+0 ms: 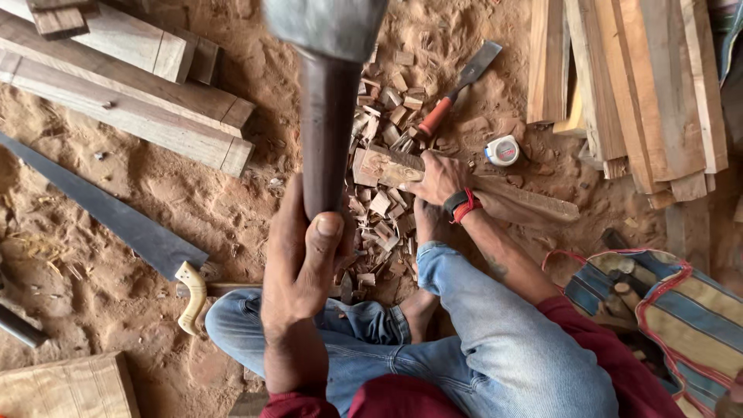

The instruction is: The person sits on the ground and uses a chisel and mallet to carve a small wooden block. They repeatedly strike the chisel to remove wood chips, occasionally repositioning the block and using a tape measure to check dimensions.

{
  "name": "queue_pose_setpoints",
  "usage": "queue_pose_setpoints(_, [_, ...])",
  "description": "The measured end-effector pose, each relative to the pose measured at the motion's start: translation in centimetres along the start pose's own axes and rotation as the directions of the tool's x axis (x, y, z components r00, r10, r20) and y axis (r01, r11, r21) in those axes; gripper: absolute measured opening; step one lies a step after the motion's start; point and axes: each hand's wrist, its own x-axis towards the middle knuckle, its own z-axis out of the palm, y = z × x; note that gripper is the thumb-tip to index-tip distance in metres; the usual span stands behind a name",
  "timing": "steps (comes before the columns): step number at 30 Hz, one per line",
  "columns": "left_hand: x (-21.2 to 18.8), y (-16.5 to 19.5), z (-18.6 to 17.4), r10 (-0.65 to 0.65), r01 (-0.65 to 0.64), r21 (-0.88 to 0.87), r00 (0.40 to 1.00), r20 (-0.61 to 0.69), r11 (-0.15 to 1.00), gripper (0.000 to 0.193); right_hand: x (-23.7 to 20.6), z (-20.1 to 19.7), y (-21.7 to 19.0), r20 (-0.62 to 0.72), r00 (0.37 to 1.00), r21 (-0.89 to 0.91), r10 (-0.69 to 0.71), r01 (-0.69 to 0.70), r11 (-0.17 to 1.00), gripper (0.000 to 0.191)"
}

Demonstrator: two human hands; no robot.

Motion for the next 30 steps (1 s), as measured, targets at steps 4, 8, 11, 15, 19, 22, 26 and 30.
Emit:
queue_pose_setpoints(4, [0.9, -2.2, 1.7, -0.144, 0.143, 0.111, 0.99, 0.003, 0.983, 0.037, 0.0, 0.2, 0.1, -0.081, 0.994, -0.007, -0.068, 0.067, 0.998, 0.07])
queue_pose_setpoints(8, [1.9, -7.8, 4.6, -0.558, 0.547, 0.243, 0.83, -0.03, 0.801, 0.041, -0.5, -0.2, -0.3, 0.02, 1.0, -0.018, 0.015, -0.015, 1.0, 0.071])
queue_pose_setpoints(11, [1.4, -8.1, 3.8, -0.663, 0.667, 0.013, 0.742, -0.098, 0.745, 0.03, -0.9, -0.4, -0.7, -0.021, 1.0, -0.026, 0.023, -0.024, 0.999, 0.074])
queue_pose_setpoints(15, [1.9, -3.8, 0.1, -0.176, 0.179, 0.019, 0.978, -0.111, 0.984, 0.027, -0.6, -0.2, -0.5, -0.021, 1.0, -0.029, 0.017, -0.017, 0.999, 0.072])
queue_pose_setpoints(19, [2.4, -1.1, -1.9, 0.3, -0.299, 0.022, 0.953, -0.036, 0.954, 0.031, -0.2, 0.3, -0.1, 0.032, 0.999, -0.02, 0.041, -0.04, 0.999, 0.064])
queue_pose_setpoints(22, [1.9, -3.1, 0.2, -0.04, 0.05, 0.162, 0.997, -0.065, 0.985, 0.037, -0.3, 0.3, -0.1, -0.027, 0.999, -0.002, 0.027, -0.027, 1.0, 0.067])
queue_pose_setpoints(26, [1.2, -7.8, 4.0, -0.705, 0.703, 0.16, 0.707, -0.057, 0.693, 0.042, -0.7, -0.3, -0.2, -0.026, 1.0, 0.036, -0.006, 0.007, 0.999, 0.069])
queue_pose_setpoints(30, [0.9, -7.3, 2.3, -0.484, 0.499, 0.094, 0.864, -0.14, 0.862, 0.037, -0.8, -1.2, -0.5, -0.127, 0.99, 0.088, -0.055, 0.067, 0.994, 0.076])
